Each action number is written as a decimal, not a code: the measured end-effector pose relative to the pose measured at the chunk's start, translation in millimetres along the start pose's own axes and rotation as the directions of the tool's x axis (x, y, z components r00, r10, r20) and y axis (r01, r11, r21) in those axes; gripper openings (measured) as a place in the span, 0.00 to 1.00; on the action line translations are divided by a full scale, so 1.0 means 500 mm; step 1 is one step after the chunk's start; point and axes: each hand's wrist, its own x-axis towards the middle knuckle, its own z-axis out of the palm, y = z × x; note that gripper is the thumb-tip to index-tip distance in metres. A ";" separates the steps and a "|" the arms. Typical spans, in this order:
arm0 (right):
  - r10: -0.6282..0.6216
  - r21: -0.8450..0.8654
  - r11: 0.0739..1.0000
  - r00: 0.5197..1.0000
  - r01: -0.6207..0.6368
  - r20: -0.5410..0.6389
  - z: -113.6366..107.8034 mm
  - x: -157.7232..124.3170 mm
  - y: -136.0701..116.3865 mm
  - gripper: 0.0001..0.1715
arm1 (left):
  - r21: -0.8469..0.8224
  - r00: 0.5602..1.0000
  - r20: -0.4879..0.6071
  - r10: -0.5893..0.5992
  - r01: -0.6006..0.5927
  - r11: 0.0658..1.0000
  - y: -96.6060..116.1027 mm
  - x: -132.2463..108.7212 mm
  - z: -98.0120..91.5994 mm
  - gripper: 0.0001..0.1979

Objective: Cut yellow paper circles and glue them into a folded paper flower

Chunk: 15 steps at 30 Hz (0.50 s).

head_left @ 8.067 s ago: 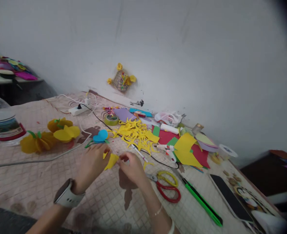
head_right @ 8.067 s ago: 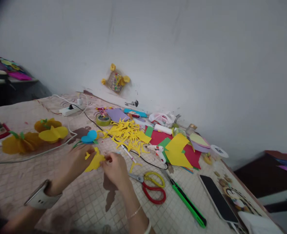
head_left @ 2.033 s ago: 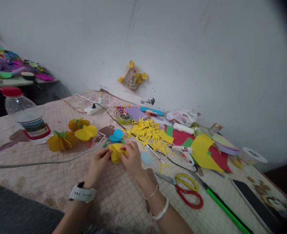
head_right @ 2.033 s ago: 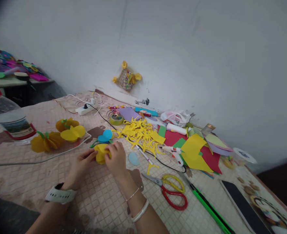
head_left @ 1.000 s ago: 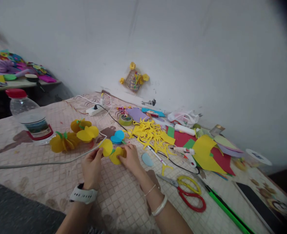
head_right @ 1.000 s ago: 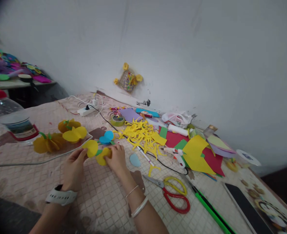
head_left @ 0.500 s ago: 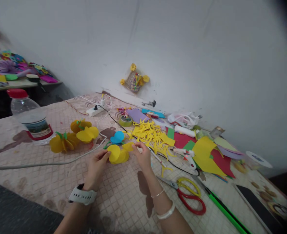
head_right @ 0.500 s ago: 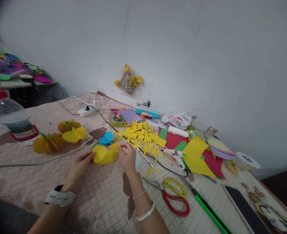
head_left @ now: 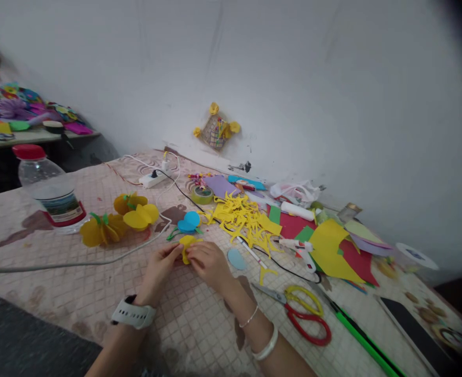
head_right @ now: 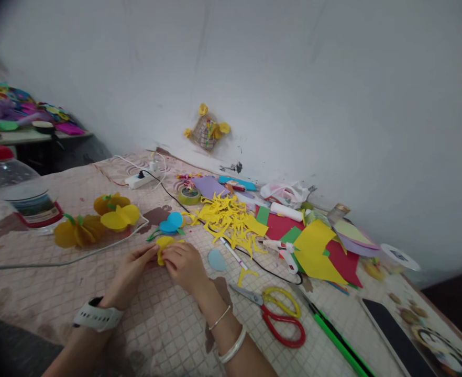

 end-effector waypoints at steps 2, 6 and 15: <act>-0.005 0.006 1.000 1.000 0.005 0.007 -0.002 0.000 -0.003 0.11 | -0.004 0.999 0.009 -0.039 0.039 0.999 0.000 0.000 0.000 0.16; 0.081 0.015 0.997 0.996 -0.081 -0.040 -0.012 0.000 -0.002 0.07 | -0.023 0.996 -0.063 -0.063 0.062 0.998 0.001 0.005 -0.007 0.16; 0.413 -0.062 0.905 0.903 -0.422 -0.121 0.004 0.001 0.042 0.18 | -0.064 0.943 -0.324 0.071 -0.097 0.993 0.002 0.008 -0.014 0.16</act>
